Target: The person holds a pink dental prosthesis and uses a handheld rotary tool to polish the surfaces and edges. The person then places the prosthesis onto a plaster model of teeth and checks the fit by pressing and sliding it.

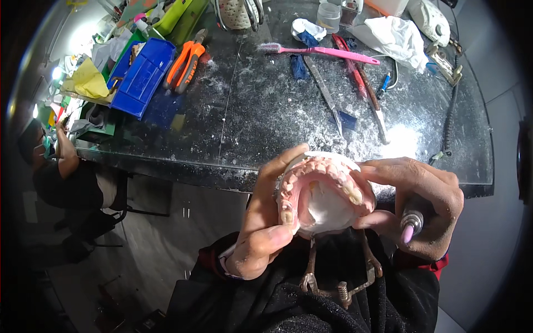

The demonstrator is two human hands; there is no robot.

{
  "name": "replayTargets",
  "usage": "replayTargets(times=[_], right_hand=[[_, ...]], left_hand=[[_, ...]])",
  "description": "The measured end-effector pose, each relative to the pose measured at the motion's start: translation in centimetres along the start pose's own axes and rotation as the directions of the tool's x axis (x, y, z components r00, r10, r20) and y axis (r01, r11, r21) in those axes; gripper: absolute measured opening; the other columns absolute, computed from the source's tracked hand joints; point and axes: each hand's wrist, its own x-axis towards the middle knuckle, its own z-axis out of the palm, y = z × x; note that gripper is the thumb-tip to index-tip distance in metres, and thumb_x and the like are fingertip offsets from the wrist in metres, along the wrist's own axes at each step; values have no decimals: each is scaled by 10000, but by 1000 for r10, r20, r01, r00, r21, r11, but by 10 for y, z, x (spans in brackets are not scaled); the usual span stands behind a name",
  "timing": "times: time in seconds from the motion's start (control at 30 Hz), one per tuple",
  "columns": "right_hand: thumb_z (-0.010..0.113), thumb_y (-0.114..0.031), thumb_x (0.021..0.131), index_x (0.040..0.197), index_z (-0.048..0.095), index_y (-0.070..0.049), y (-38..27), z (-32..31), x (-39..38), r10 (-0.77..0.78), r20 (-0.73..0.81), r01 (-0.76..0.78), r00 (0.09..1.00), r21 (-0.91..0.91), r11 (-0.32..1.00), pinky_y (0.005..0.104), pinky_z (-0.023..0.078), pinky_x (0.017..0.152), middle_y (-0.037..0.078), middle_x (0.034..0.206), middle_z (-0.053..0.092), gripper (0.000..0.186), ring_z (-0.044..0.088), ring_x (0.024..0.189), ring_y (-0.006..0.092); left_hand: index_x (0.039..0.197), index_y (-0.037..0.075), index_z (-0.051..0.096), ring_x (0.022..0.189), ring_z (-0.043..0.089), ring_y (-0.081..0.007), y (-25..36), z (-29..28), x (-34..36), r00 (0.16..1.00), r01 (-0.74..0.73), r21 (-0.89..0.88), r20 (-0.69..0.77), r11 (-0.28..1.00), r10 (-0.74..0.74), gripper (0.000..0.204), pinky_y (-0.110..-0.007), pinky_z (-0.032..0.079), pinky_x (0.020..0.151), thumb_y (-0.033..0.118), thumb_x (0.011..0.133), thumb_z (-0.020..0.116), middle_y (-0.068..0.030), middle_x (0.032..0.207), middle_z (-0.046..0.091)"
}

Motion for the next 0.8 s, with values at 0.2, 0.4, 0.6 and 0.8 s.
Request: replayTargets(times=[0.2, 0.4, 0.6, 0.8], right_hand=[[827, -368, 583, 931, 665, -3, 3, -5, 2, -4, -27, 0, 1000, -123, 992, 186, 323, 412, 89, 867, 686, 530, 502, 505, 15], [727, -468, 638, 1055, 620, 0, -12, -42, 6, -76, -241, -44, 967, -457, 889, 172, 320, 431, 52, 791, 578, 636, 531, 627, 44], [618, -378, 834, 1243, 512, -89, 38, -129, 39, -320, -415, -112, 852, -741, 662, 268, 479, 584, 76, 849, 597, 512, 608, 691, 134], [563, -531, 829, 1328, 371, -122, 129, -187, 108, -318, -325, -193, 891, -903, 383, 361, 529, 676, 203, 1025, 610, 674, 649, 827, 303]], left_hand=[[1358, 15, 302, 1063, 552, -361, 1, 11, 5, 978, 111, -22, -173, 994, -113, 751, -436, 512, 872, 258, 698, 564, -242, 1201, 474], [1356, 41, 323, 1124, 512, -356, -1, 9, 6, 988, 47, 8, -151, 999, -45, 744, -524, 458, 926, 204, 668, 557, -207, 1225, 474], [1371, 58, 264, 1133, 504, -411, 1, 9, 6, 994, 69, -10, -88, 998, -70, 681, -571, 524, 829, 148, 753, 536, -225, 1278, 421], [1379, 66, 245, 1141, 499, -412, -6, 9, 8, 999, 30, -77, -37, 997, -33, 658, -541, 544, 807, 147, 794, 534, -230, 1305, 389]])
